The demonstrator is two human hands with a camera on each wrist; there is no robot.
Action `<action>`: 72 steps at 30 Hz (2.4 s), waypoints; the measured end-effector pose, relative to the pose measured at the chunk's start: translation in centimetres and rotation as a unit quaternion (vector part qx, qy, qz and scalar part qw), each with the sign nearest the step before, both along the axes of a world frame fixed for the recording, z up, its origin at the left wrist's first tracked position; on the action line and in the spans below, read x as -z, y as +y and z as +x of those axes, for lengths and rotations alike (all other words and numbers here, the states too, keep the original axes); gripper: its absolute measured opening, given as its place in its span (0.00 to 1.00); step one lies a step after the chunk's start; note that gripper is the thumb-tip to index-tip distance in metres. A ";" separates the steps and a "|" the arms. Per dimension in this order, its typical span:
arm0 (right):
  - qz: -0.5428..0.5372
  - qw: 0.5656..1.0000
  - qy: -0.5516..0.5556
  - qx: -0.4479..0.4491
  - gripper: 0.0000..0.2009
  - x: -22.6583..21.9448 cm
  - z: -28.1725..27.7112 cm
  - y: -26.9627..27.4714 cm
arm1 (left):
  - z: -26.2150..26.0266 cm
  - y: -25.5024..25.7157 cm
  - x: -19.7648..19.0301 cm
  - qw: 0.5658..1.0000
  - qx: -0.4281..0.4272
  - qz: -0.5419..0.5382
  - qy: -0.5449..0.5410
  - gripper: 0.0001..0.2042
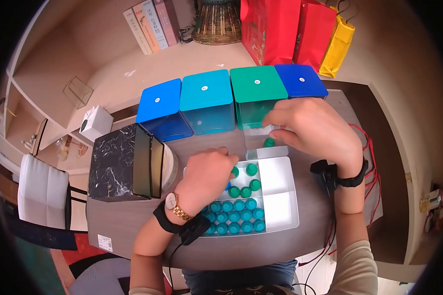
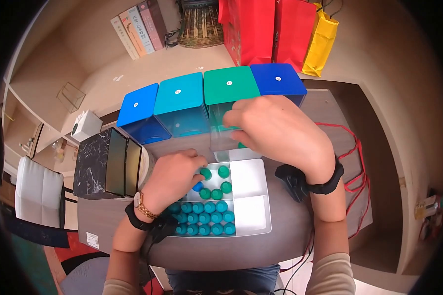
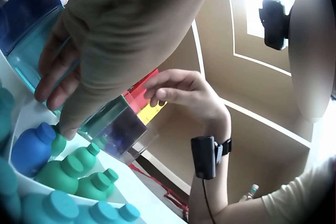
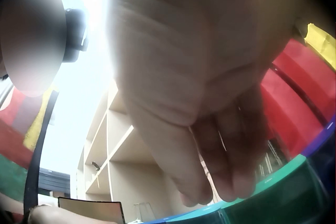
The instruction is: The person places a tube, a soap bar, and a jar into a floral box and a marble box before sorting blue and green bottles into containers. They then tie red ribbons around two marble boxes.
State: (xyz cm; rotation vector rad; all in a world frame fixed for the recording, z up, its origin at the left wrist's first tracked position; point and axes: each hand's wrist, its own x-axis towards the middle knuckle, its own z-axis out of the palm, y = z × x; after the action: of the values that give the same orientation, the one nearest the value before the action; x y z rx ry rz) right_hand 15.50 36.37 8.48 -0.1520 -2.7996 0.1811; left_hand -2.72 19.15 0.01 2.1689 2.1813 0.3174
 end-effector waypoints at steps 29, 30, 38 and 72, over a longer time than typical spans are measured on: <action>0.017 0.994 0.094 0.060 0.13 -3.1 6.2 0.9 | 2.4 14.9 -0.9 0.988 0.103 0.105 0.054 0.07; 0.012 0.993 0.101 0.051 0.13 -3.1 6.3 0.9 | 2.2 15.1 -0.3 0.987 0.114 0.111 0.034 0.08; 0.009 0.991 0.133 0.004 0.12 -2.5 6.6 0.8 | 3.8 15.9 0.2 0.995 0.096 0.013 -0.003 0.14; 0.003 0.998 0.051 0.041 0.17 -3.0 6.0 0.0 | 4.5 2.2 0.1 0.987 0.053 -0.031 0.150 0.11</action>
State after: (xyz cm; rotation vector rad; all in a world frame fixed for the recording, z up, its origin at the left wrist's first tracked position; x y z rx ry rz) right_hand 21.48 36.35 11.48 -0.2494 -2.6868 0.1573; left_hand 1.74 21.36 -0.10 2.4220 2.1675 -0.0887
